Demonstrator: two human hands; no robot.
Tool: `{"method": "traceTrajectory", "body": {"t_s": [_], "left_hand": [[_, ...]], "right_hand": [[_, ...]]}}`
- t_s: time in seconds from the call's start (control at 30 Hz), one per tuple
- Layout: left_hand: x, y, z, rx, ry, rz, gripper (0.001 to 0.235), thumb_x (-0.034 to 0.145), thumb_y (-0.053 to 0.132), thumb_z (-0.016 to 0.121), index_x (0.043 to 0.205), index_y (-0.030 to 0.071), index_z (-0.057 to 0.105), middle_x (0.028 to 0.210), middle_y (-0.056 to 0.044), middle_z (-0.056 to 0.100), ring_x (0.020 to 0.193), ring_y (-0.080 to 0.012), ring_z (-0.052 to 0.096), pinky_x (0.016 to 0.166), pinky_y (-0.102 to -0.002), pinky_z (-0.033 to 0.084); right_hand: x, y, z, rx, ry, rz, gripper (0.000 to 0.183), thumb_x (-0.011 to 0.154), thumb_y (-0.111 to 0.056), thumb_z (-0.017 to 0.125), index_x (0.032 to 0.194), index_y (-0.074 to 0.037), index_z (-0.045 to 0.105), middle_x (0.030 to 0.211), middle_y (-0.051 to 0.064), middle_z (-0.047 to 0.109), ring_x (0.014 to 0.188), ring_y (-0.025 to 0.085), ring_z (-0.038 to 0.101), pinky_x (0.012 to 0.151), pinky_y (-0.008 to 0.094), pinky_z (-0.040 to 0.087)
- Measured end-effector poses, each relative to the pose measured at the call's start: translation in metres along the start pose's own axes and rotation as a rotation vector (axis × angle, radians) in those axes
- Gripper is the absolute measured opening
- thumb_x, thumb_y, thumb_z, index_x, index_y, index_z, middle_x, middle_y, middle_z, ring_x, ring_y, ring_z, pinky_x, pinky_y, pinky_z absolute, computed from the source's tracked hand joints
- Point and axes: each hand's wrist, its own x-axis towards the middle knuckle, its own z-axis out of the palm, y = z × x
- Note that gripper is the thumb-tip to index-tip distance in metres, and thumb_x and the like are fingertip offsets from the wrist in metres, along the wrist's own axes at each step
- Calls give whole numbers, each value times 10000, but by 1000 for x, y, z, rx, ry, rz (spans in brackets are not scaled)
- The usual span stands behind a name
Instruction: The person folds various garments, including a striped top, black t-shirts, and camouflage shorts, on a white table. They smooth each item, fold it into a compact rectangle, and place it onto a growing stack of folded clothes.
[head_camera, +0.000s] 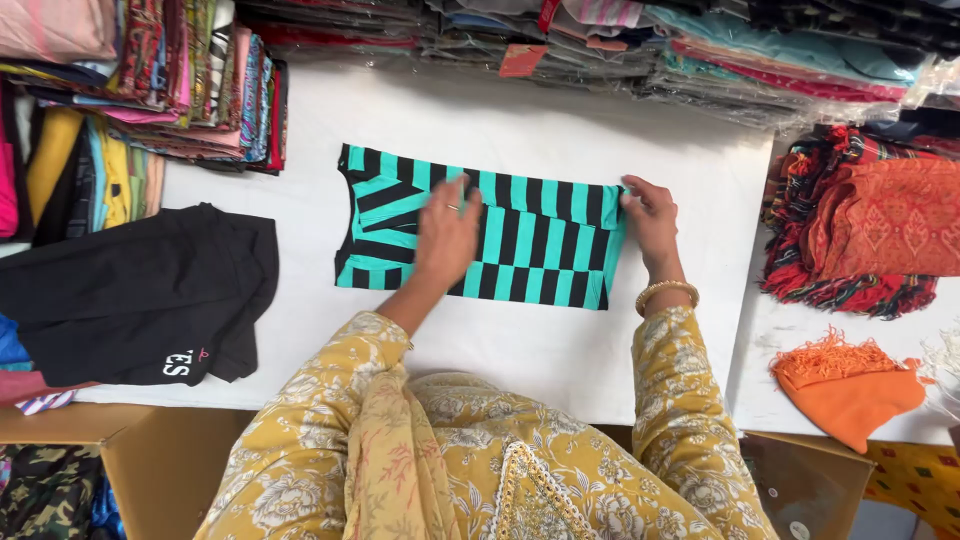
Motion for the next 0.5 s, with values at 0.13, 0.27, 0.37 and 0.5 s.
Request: {"method": "traceTrajectory", "body": {"t_s": [0.13, 0.27, 0.37, 0.5], "left_hand": [[-28, 100, 48, -236, -201, 471, 598, 849, -55, 526, 1403, 163, 580, 1490, -157, 467, 1341, -331, 480, 1053, -454, 458], [-49, 174, 89, -229, -321, 679, 585, 857, -27, 553, 1387, 219, 585, 1360, -158, 518, 1169, -339, 543, 932, -440, 514], [-45, 193, 129, -127, -219, 621, 375, 873, 62, 599, 1229, 172, 641, 1319, -154, 560, 1146, -346, 579, 865, -420, 552], [-36, 181, 164, -219, -47, 628, 100, 904, 106, 645, 994, 63, 652, 1219, -177, 640, 1013, -333, 681, 792, -424, 592]], "right_hand": [[4, -9, 20, -401, 40, 10, 316, 879, -244, 797, 1186, -235, 726, 1215, 27, 592, 1160, 238, 523, 1020, 464, 432], [11, 18, 24, -429, 43, -60, 213, 856, -189, 816, 1034, -154, 705, 1088, 4, 604, 976, 165, 548, 859, 390, 455], [16, 26, 20, -155, -37, -86, 183, 886, -120, 777, 1015, -105, 648, 963, -26, 599, 853, 95, 531, 768, 284, 458], [4, 14, 14, 196, -93, -15, 182, 918, -55, 721, 1028, -72, 577, 871, -53, 561, 759, 38, 479, 672, 206, 422]]}}
